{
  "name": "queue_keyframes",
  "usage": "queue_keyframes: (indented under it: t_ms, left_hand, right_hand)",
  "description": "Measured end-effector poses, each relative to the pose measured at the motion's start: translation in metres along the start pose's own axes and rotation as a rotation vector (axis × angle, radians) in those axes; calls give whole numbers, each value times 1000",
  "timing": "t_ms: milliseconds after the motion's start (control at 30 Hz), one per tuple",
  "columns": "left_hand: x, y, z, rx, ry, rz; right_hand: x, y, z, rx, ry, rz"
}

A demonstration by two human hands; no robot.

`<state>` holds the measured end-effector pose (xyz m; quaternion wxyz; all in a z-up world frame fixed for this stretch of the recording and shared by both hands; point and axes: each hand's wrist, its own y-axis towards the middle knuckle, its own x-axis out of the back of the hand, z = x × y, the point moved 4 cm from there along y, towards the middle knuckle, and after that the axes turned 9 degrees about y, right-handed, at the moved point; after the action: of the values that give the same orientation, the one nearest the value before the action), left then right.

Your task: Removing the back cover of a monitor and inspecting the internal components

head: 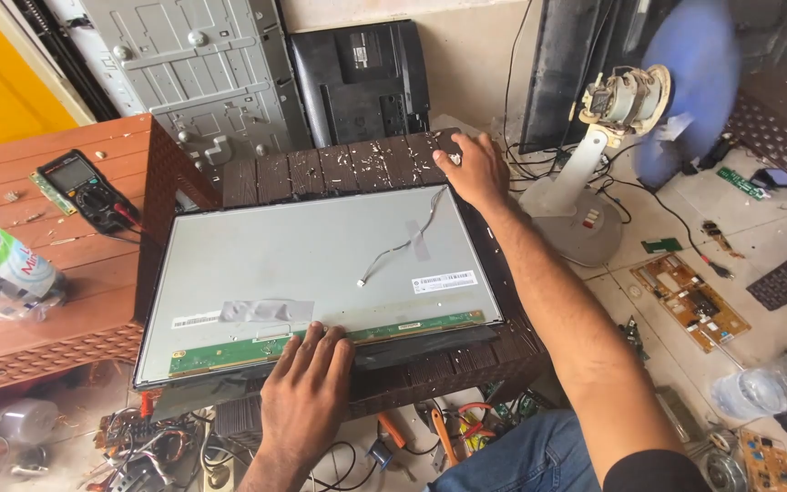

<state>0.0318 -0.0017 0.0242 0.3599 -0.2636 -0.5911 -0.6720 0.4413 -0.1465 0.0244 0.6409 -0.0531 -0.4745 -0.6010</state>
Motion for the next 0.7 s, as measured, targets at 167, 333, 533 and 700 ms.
queue_keyframes:
  t_ms: [167, 333, 533, 700]
  left_hand:
    - [-2, -4, -2, 9, -4, -56]
    - [-3, -7, 0, 61, -46, -56]
    - [-6, -6, 6, 150, -163, -41]
    - [-8, -7, 7, 168, -162, -37]
  right_hand:
    - [-24, 9, -6, -101, -357, 127]
    - [-10, 4, -11, 60, -247, 126]
    - [-21, 13, -24, 118, -289, 74]
    - [-14, 3, -15, 214, -224, -24]
